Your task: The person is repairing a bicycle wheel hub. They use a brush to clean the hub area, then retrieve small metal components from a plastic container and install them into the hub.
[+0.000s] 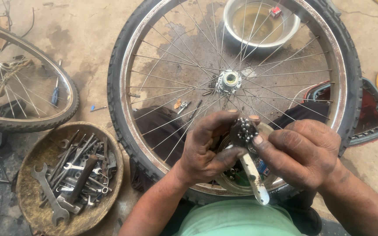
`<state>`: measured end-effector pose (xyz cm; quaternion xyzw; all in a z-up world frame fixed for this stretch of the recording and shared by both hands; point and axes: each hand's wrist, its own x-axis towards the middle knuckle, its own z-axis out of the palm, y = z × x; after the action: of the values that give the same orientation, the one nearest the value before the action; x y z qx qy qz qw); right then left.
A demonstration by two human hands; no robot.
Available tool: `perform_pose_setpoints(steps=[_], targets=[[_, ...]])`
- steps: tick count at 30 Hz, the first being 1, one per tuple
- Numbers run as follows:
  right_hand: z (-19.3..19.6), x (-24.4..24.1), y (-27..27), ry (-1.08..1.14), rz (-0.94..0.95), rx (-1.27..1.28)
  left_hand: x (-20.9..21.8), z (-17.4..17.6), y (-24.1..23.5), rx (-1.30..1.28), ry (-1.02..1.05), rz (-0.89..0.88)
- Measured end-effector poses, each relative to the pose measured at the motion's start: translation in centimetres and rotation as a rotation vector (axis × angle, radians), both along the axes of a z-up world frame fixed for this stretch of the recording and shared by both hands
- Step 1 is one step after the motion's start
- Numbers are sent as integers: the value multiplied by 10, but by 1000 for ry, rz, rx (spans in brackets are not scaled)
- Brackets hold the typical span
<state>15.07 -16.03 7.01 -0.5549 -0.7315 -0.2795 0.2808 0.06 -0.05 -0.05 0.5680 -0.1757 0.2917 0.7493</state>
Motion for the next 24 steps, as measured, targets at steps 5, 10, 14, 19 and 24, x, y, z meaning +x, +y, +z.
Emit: perform_pose_setpoints(steps=[5,10,14,19,24], targets=[[-1,0,4,-9,-54,-51,3,0,-2,11,6,81],[2,-1,11,7,-61,-58,1,2,-6,-2,59,167],[0,-3,17,106,-74,-30,-1,6,-5,23,67,195],[0,-3,15,159,-65,-52,-4,11,0,186,95,248],[4,-4,17,204,-56,-70,-3,13,2,245,92,276]])
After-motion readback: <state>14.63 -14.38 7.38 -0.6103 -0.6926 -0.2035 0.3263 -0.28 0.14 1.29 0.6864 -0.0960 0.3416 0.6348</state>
